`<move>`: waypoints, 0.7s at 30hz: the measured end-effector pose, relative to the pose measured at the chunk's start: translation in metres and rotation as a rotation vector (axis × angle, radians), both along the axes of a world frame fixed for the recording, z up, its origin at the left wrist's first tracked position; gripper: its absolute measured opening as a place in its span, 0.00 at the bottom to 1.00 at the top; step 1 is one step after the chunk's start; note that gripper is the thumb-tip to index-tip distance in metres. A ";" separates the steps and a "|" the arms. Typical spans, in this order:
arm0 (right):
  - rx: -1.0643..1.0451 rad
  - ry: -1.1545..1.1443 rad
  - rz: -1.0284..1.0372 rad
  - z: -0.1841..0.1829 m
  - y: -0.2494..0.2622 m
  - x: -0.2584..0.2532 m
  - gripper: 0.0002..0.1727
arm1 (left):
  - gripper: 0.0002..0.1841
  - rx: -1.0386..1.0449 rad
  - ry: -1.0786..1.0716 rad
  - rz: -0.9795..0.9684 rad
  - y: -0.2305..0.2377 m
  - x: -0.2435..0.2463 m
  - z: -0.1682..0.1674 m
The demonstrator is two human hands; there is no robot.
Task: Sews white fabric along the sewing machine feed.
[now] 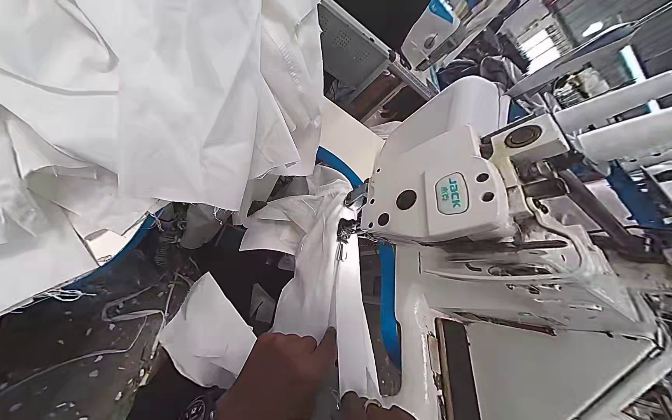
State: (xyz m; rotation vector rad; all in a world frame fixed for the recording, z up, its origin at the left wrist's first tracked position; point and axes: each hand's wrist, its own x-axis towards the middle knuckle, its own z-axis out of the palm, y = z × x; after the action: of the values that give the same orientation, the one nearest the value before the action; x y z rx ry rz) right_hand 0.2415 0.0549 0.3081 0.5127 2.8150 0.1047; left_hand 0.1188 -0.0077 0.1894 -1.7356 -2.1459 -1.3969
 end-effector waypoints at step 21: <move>-0.021 0.129 0.010 -0.007 0.001 -0.008 0.09 | 0.08 -0.109 -0.394 -0.214 0.003 -0.017 -0.001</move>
State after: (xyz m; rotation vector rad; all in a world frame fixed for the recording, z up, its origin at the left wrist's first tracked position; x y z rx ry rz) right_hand 0.2339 0.0555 0.3015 0.5182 2.9407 0.0464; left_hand 0.1020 -0.0051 0.1880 -1.9126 -2.3143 -1.8461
